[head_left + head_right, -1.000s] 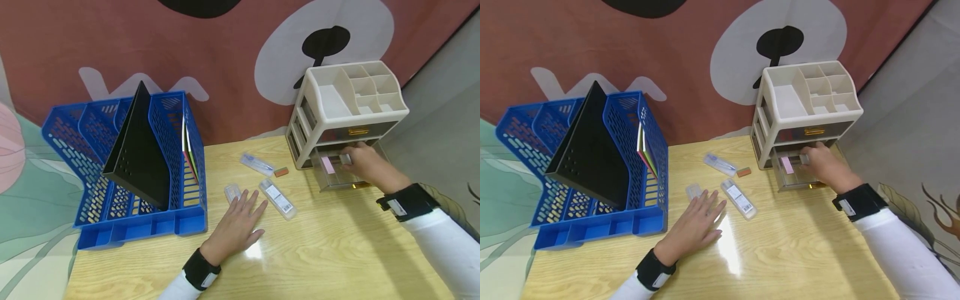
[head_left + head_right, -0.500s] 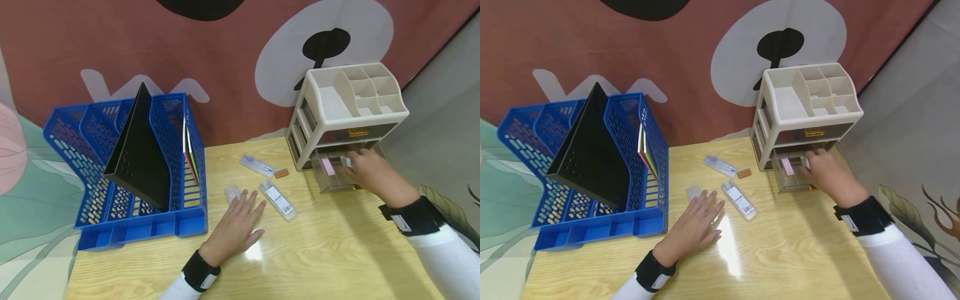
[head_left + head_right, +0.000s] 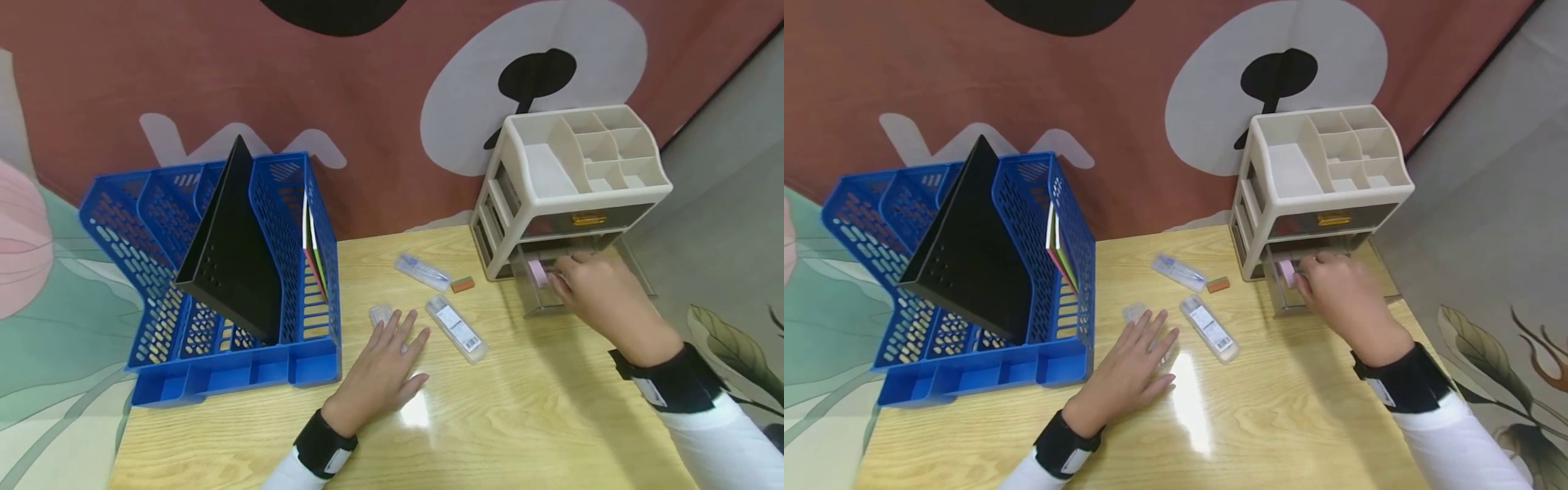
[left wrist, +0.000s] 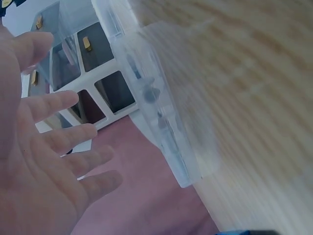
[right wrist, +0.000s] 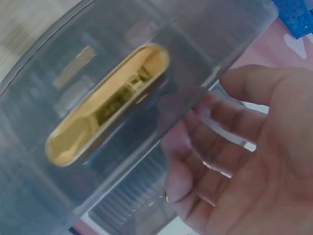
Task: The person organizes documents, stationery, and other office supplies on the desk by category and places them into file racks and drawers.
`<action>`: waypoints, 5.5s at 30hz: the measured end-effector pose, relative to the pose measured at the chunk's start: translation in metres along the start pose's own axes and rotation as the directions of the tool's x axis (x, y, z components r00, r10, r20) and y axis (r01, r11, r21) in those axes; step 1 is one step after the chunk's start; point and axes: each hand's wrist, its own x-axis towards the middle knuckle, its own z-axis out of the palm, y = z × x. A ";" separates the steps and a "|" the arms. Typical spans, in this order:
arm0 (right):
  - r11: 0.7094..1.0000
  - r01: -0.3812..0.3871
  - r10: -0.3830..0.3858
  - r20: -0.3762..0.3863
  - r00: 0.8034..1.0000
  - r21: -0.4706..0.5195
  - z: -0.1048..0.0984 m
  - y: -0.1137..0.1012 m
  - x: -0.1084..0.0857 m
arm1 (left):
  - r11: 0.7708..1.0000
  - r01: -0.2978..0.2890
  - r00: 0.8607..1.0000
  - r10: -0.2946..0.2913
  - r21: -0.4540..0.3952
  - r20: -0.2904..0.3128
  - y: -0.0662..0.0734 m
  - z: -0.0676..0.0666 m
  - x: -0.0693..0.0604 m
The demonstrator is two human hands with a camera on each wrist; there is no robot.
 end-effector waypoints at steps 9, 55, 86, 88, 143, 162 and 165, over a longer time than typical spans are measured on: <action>0.995 0.095 -0.090 -0.114 0.989 0.035 0.001 -0.021 0.004 | 0.999 0.041 0.999 -0.040 -0.029 0.010 -0.004 -0.009 -0.003; 0.951 -0.108 0.050 0.200 0.979 0.291 0.103 -0.088 0.029 | 0.991 0.136 0.990 -0.137 -0.019 -0.039 -0.020 -0.012 -0.046; 0.948 -0.128 0.060 0.228 0.972 0.292 0.153 -0.074 0.033 | 0.989 0.143 0.989 -0.144 -0.034 -0.042 -0.021 -0.008 -0.045; 0.945 -0.142 0.073 0.234 0.970 0.293 0.153 -0.075 0.034 | 0.989 0.146 0.988 -0.147 -0.037 -0.041 -0.020 -0.008 -0.045; 0.961 0.151 -0.137 -0.073 0.988 0.232 0.090 -0.099 0.012 | 0.992 0.124 0.987 -0.127 -0.034 -0.098 -0.021 0.001 -0.033; 0.961 0.166 -0.094 -0.304 0.948 0.220 0.025 -0.058 -0.003 | 0.992 0.128 0.987 -0.130 -0.019 -0.095 -0.015 -0.003 -0.018; 0.961 0.166 -0.092 -0.315 0.945 0.219 0.019 -0.051 -0.005 | 0.992 0.128 0.986 -0.129 -0.010 -0.102 -0.015 -0.002 -0.017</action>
